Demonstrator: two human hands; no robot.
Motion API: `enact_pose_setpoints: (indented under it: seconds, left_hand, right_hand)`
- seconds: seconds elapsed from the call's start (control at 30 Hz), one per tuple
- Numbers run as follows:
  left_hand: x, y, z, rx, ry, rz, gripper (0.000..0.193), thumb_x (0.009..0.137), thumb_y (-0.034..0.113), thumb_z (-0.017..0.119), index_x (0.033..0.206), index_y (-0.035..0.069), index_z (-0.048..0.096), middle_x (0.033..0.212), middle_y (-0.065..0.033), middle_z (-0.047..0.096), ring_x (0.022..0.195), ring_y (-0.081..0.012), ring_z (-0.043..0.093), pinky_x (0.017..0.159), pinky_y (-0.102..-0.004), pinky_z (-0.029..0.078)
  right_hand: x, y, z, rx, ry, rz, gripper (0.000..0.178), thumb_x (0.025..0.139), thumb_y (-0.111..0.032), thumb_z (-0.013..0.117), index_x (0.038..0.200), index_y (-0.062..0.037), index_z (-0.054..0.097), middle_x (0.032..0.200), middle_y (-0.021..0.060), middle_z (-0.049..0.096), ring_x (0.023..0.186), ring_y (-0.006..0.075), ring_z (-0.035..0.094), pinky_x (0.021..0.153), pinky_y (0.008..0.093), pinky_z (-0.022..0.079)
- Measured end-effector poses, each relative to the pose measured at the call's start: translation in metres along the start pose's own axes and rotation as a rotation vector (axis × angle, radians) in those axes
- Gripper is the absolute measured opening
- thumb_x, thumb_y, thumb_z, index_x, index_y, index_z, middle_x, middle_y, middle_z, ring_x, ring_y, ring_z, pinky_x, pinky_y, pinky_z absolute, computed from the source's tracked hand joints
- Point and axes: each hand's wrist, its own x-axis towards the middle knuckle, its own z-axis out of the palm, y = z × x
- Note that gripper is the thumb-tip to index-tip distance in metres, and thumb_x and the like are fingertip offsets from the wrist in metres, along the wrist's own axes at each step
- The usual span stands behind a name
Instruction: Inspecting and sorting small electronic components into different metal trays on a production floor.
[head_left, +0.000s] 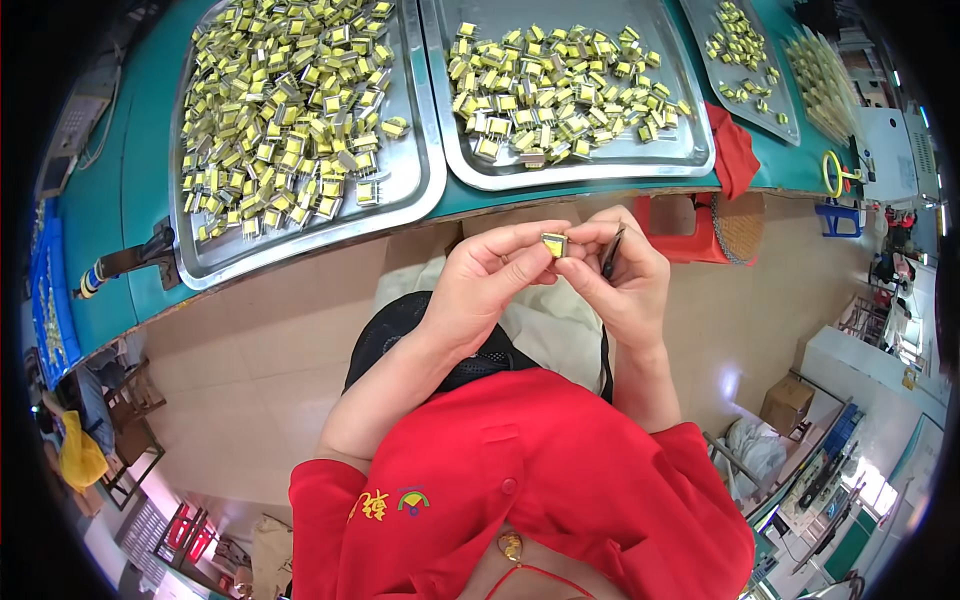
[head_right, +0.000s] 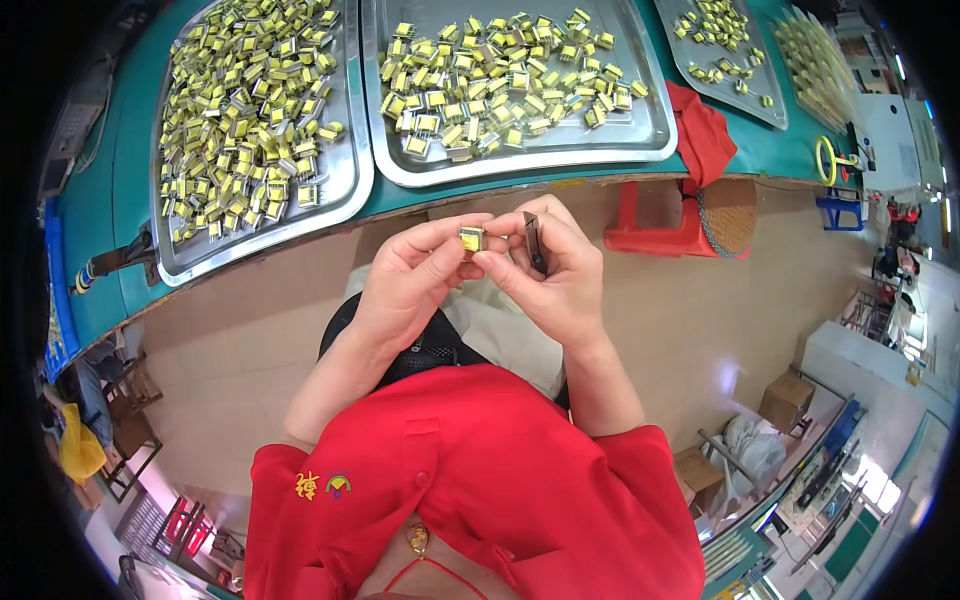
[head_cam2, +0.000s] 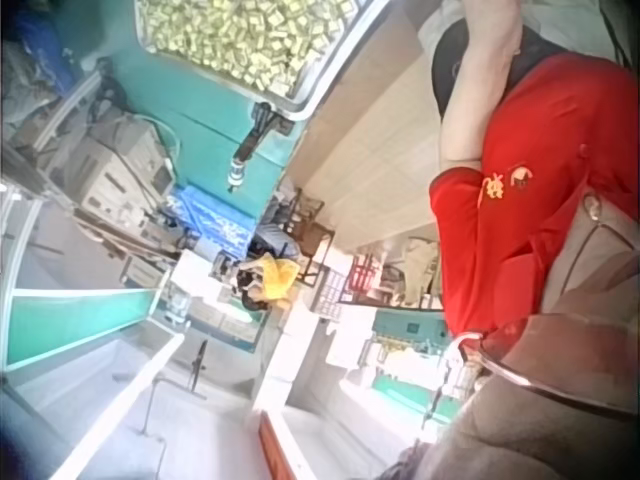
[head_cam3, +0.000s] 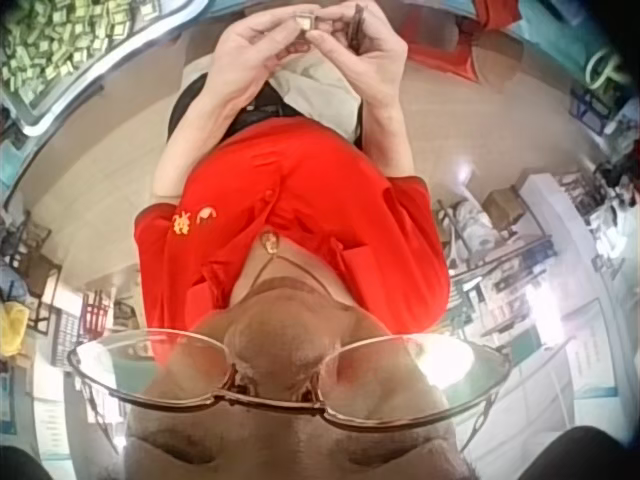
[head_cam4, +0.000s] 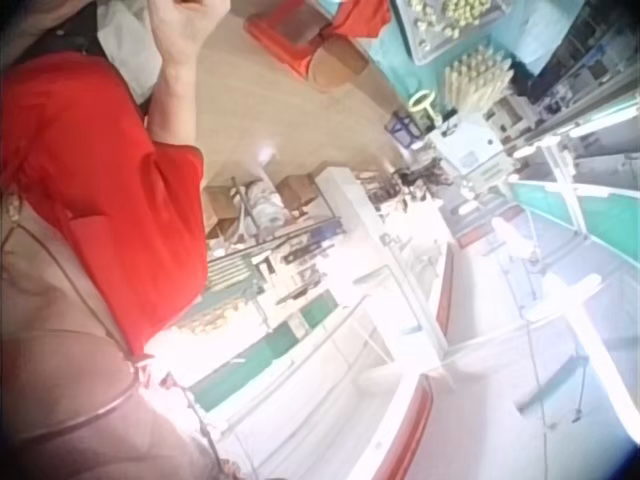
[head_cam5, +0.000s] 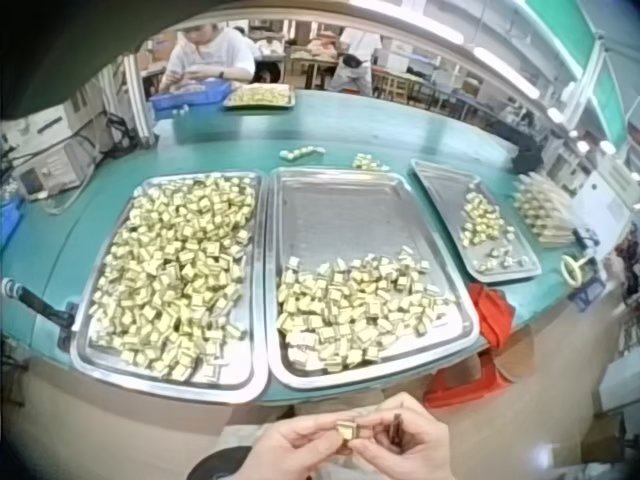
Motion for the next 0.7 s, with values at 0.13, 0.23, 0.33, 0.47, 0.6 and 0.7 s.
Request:
enact_pose_setpoints:
  seconds: [0.13, 0.23, 0.33, 0.47, 0.6, 0.7]
  left_hand:
    - [-0.0010, 0.0006, -0.0021, 0.067, -0.021, 0.017, 0.032, 0.090, 0.011, 0.056, 0.120, 0.000, 0.054, 0.109, -0.0081, 0.062, 0.097, -0.0128, 0.058, 0.086, -0.0275, 0.046]
    - [-0.0022, 0.0023, -0.0020, 0.089, -0.005, 0.005, 0.032, 0.088, 0.008, 0.057, 0.119, 0.000, 0.055, 0.108, -0.0077, 0.062, 0.096, -0.0121, 0.059, 0.084, -0.0260, 0.046]
    - [-0.0026, 0.0014, 0.0017, 0.098, 0.034, 0.054, 0.032, 0.085, 0.001, 0.059, 0.117, 0.000, 0.056, 0.106, -0.0070, 0.063, 0.095, -0.0118, 0.059, 0.084, -0.0251, 0.047]
    - [-0.0035, 0.0005, 0.0011, 0.161, 0.028, 0.099, 0.034, 0.082, -0.005, 0.060, 0.115, -0.001, 0.057, 0.107, -0.0069, 0.062, 0.096, -0.0119, 0.058, 0.084, -0.0245, 0.047]
    - [-0.0028, 0.0018, 0.0030, 0.233, 0.023, 0.149, 0.031, 0.083, -0.003, 0.060, 0.114, -0.001, 0.058, 0.110, -0.0068, 0.061, 0.097, -0.0104, 0.058, 0.086, -0.0238, 0.047]
    - [-0.0013, 0.0018, 0.0037, 0.259, 0.016, 0.172, 0.031, 0.083, -0.003, 0.060, 0.114, -0.001, 0.058, 0.110, -0.0074, 0.060, 0.098, -0.0111, 0.058, 0.086, -0.0241, 0.047]
  right_hand:
    - [-0.0007, 0.0006, 0.0005, 0.044, 0.004, 0.029, 0.025, 0.075, 0.009, 0.066, 0.099, 0.0038, 0.059, 0.089, 0.0024, 0.048, 0.072, 0.0057, 0.046, 0.060, 0.0181, 0.036]
    - [-0.0017, 0.0002, 0.0020, 0.067, 0.011, 0.041, 0.024, 0.075, 0.009, 0.065, 0.098, 0.0034, 0.059, 0.088, 0.0022, 0.049, 0.073, 0.0060, 0.046, 0.060, 0.0182, 0.036]
    - [-0.0017, 0.0010, 0.0002, 0.030, 0.007, 0.018, 0.023, 0.075, 0.010, 0.065, 0.097, 0.0025, 0.060, 0.088, 0.0025, 0.050, 0.073, 0.0063, 0.046, 0.061, 0.0182, 0.035]
    - [-0.0024, 0.0012, -0.0017, -0.025, -0.003, -0.006, 0.022, 0.075, 0.010, 0.065, 0.095, 0.0012, 0.062, 0.089, 0.0030, 0.051, 0.073, 0.0064, 0.045, 0.062, 0.0185, 0.035]
    - [-0.0018, 0.0027, -0.0025, -0.003, 0.003, -0.002, 0.022, 0.075, 0.010, 0.064, 0.095, 0.0012, 0.062, 0.089, 0.0030, 0.051, 0.073, 0.0064, 0.046, 0.061, 0.0184, 0.035]
    - [-0.0004, 0.0032, -0.0040, 0.013, 0.000, -0.006, 0.021, 0.076, 0.011, 0.064, 0.094, 0.0010, 0.062, 0.089, 0.0032, 0.051, 0.073, 0.0066, 0.046, 0.061, 0.0181, 0.035]
